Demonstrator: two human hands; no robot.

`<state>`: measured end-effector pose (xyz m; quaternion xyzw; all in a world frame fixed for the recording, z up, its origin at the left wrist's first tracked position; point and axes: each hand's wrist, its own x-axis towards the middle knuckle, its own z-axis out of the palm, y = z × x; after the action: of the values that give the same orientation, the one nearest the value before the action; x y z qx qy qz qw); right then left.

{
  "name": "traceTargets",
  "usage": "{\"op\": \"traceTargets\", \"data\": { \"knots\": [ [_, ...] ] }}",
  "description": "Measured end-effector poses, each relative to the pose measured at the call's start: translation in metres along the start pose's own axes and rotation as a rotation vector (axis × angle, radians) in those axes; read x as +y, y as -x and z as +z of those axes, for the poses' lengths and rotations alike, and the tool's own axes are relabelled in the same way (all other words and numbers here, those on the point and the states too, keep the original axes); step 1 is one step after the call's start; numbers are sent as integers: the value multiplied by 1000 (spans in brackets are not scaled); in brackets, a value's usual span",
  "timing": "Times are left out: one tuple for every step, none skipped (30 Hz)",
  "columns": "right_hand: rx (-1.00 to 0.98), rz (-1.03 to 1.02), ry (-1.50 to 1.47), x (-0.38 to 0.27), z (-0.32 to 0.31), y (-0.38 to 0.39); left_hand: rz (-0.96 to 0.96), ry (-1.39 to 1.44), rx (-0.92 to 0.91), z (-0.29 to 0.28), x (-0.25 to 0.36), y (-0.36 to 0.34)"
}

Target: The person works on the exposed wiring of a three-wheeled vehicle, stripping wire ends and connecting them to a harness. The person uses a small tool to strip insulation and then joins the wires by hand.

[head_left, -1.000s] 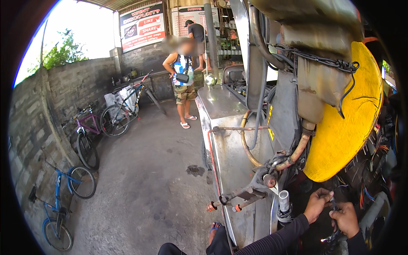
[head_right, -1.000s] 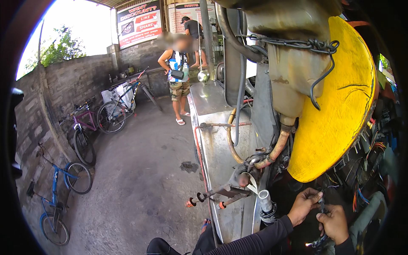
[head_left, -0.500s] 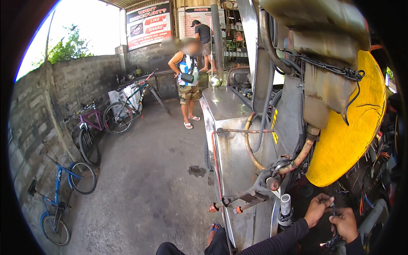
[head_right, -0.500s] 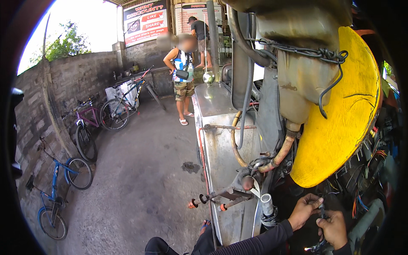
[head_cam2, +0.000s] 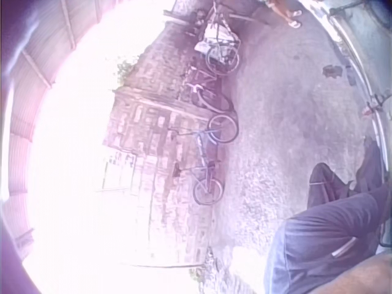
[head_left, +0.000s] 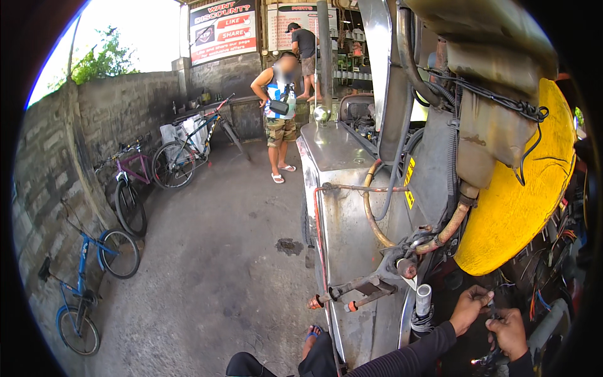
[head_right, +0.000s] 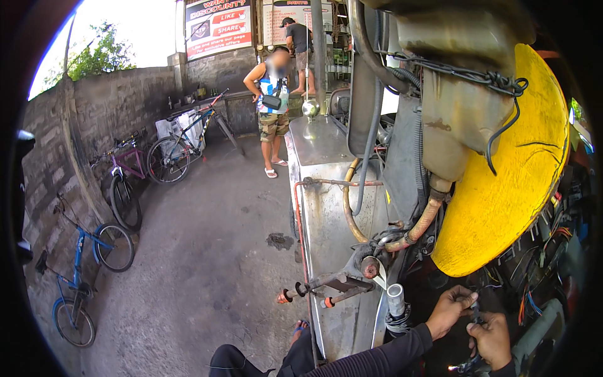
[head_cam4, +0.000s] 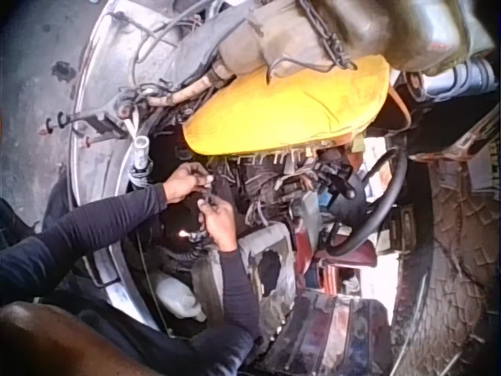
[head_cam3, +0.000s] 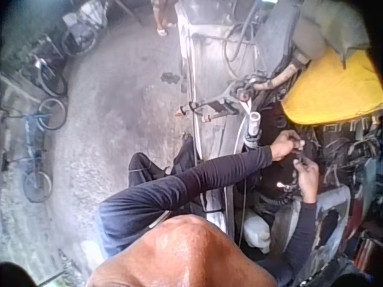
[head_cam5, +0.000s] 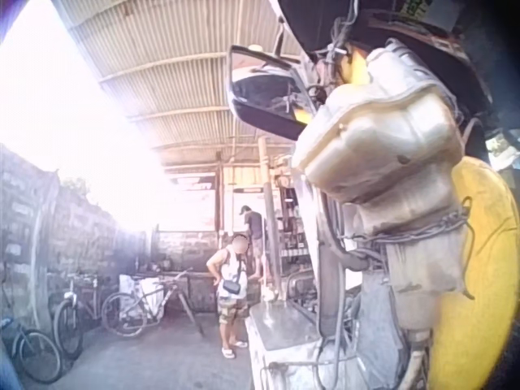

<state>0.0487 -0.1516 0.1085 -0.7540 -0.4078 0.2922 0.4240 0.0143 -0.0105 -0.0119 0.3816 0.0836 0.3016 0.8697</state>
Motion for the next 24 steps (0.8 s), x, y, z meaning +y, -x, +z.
{"op": "traceTargets", "data": {
  "knots": [
    [0,0,-1,0,0,0,0,-4,4,0,0,0],
    [-2,-1,1,0,0,0,2,1,3,-1,-1,-1],
    [-4,-3,3,-1,1,-1,4,6,3,-2,-2,-1],
    [-6,-4,5,-1,2,-1,6,11,3,-3,-3,-2],
    [-8,-5,14,-2,2,-1,6,8,2,-4,-3,-2],
    [-10,-6,24,-2,2,0,6,4,1,-5,-3,-2],
    [-12,-6,33,-3,2,0,6,0,1,-5,-4,-2],
    [-10,-7,32,-3,2,0,5,-6,4,-5,-3,-1],
    [-8,-8,31,-3,2,1,5,-12,7,-5,-3,-1],
    [-4,-8,29,-3,2,2,3,-18,9,-4,-3,0],
    [1,-9,26,-3,1,4,5,-11,8,-1,0,3],
    [10,-9,22,-4,0,6,4,-5,5,2,3,5],
    [22,7,18,-2,-1,12,-12,8,3,8,0,9],
    [31,13,54,-6,-3,16,26,12,-2,12,0,10],
    [28,-9,90,-10,-4,13,58,24,6,10,3,8],
    [18,1,137,-14,2,9,71,30,46,3,5,7],
    [9,-6,177,-3,-4,3,60,13,38,5,12,11],
    [-40,0,163,-11,1,1,59,46,72,0,15,12],
    [-71,-3,133,-9,2,-3,85,30,95,-1,19,14],
    [-57,-3,183,-10,0,-2,61,74,78,1,21,15],
    [-54,16,174,-13,1,-2,47,64,69,0,24,16],
    [-52,23,168,-16,0,0,45,52,58,2,26,16],
    [-44,26,168,-16,-1,1,41,39,55,2,29,17],
    [-35,27,173,-15,-3,2,40,30,50,4,29,16]
  ]
}}
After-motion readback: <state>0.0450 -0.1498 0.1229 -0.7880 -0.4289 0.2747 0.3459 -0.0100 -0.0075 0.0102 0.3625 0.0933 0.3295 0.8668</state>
